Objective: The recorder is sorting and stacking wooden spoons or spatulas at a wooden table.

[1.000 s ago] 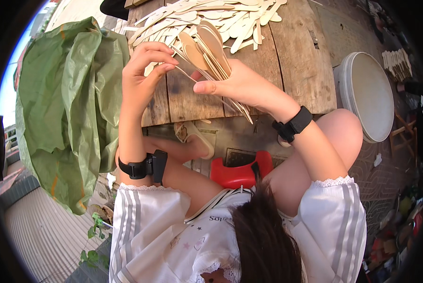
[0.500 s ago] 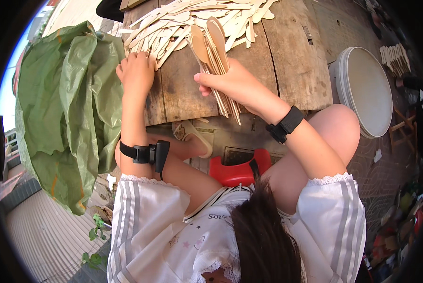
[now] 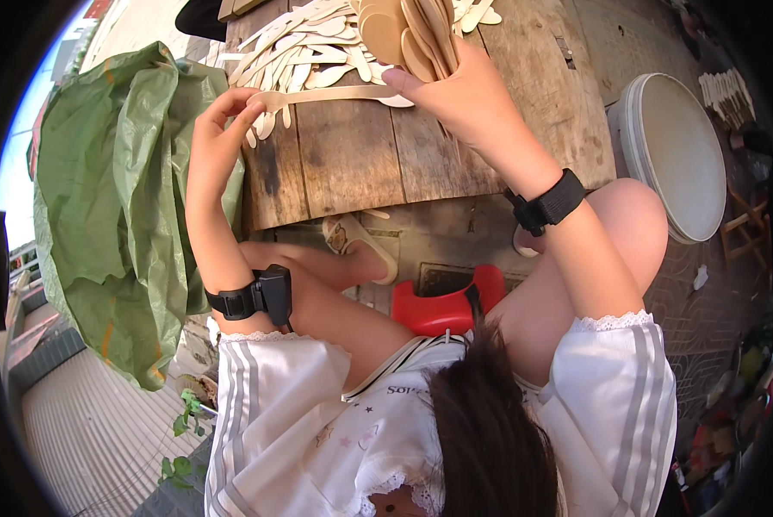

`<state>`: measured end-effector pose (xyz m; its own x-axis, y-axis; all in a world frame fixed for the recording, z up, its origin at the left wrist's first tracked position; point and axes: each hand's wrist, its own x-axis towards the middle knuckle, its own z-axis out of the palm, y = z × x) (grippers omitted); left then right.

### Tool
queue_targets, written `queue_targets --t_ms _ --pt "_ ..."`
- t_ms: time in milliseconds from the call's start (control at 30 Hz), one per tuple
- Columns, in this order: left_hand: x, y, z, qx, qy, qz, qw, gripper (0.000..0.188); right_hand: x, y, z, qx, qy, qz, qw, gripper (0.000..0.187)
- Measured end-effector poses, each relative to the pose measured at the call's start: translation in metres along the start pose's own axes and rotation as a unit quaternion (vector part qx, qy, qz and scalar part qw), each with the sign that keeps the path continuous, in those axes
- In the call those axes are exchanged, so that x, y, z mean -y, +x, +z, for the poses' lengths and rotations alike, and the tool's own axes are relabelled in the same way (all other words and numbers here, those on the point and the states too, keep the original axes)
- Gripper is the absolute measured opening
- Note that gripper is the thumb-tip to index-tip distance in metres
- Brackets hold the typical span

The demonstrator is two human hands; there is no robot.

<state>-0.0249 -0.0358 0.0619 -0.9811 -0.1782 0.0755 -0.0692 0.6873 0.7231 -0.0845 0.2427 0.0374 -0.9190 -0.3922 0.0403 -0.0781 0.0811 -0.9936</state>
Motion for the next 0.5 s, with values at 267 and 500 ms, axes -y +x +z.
queue_targets --t_ms 267,500 --pt "-0.027 -0.003 0.018 0.122 -0.104 0.153 0.975 0.008 0.006 -0.009 0.016 0.254 0.143 0.123 0.949 0.04" --pt "-0.033 0.004 0.056 0.001 -0.156 0.142 0.978 0.021 -0.012 -0.011 0.021 0.177 0.156 0.162 0.958 0.04"
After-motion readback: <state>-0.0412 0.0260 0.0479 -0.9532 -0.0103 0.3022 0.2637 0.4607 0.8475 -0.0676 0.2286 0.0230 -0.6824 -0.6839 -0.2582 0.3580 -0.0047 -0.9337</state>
